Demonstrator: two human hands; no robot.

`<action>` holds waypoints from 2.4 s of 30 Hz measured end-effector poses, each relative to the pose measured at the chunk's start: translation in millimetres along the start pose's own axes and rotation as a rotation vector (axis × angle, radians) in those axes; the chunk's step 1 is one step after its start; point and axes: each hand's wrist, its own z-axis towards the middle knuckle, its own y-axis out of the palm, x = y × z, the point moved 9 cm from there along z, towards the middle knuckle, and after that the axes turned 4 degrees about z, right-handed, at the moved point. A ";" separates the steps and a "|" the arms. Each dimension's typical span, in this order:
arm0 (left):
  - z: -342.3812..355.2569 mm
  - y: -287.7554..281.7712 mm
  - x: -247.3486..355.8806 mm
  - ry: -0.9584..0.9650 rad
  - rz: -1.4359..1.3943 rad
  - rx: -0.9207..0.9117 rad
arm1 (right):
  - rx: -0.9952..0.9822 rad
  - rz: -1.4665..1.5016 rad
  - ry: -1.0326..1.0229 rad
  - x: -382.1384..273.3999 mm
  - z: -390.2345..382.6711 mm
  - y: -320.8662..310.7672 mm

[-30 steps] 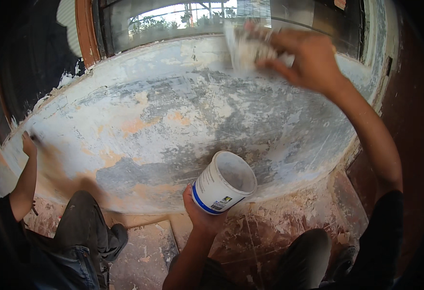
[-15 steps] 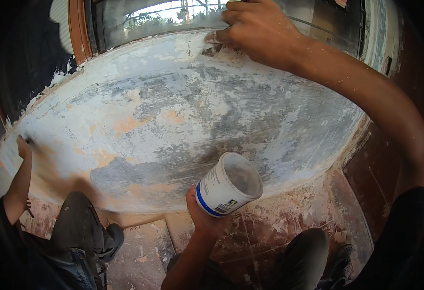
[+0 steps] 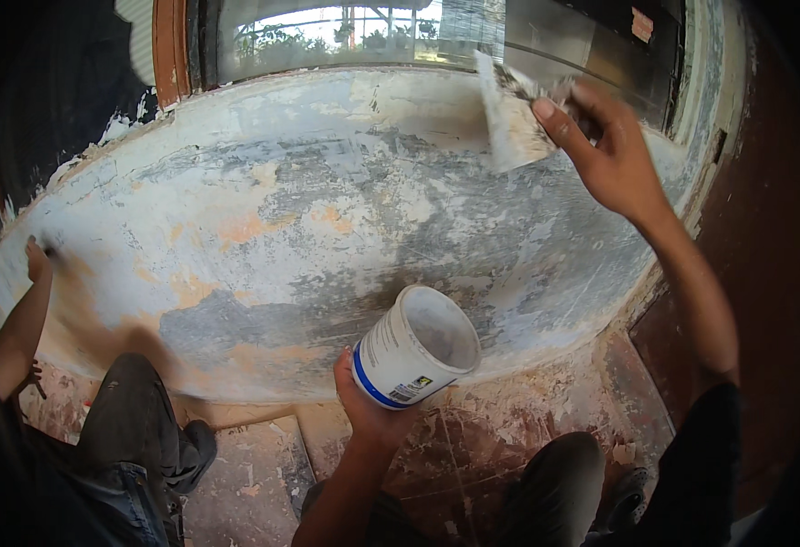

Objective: The person applies wall filler from a bucket to a damaged wall using a putty knife.

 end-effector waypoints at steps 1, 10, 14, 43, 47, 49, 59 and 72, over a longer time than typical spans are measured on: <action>-1.8 1.5 -1.4 -0.014 0.009 0.003 | 0.006 -0.006 -0.002 3.3 -6.5 4.5; -6.3 3.3 2.4 0.058 0.121 0.030 | -0.681 1.482 0.536 22.4 -62.6 77.5; -5.5 7.4 -2.1 0.026 0.048 -0.045 | -0.677 1.467 0.457 19.0 -61.9 69.3; -5.4 12.4 5.8 0.065 -0.101 -0.060 | -0.253 1.435 0.614 9.0 -108.3 77.5; -7.4 15.1 4.1 0.052 -0.102 -0.054 | -0.468 1.277 1.045 9.1 -144.2 136.9; -7.7 16.9 4.0 0.053 -0.102 -0.069 | -0.443 1.331 1.007 10.8 -143.1 130.5; -6.6 12.8 3.4 0.046 -0.104 -0.064 | -0.243 1.407 0.574 3.2 -100.0 74.8; -1.3 10.7 -1.2 0.024 -0.072 -0.093 | -0.137 -0.618 -0.611 -29.1 22.2 63.1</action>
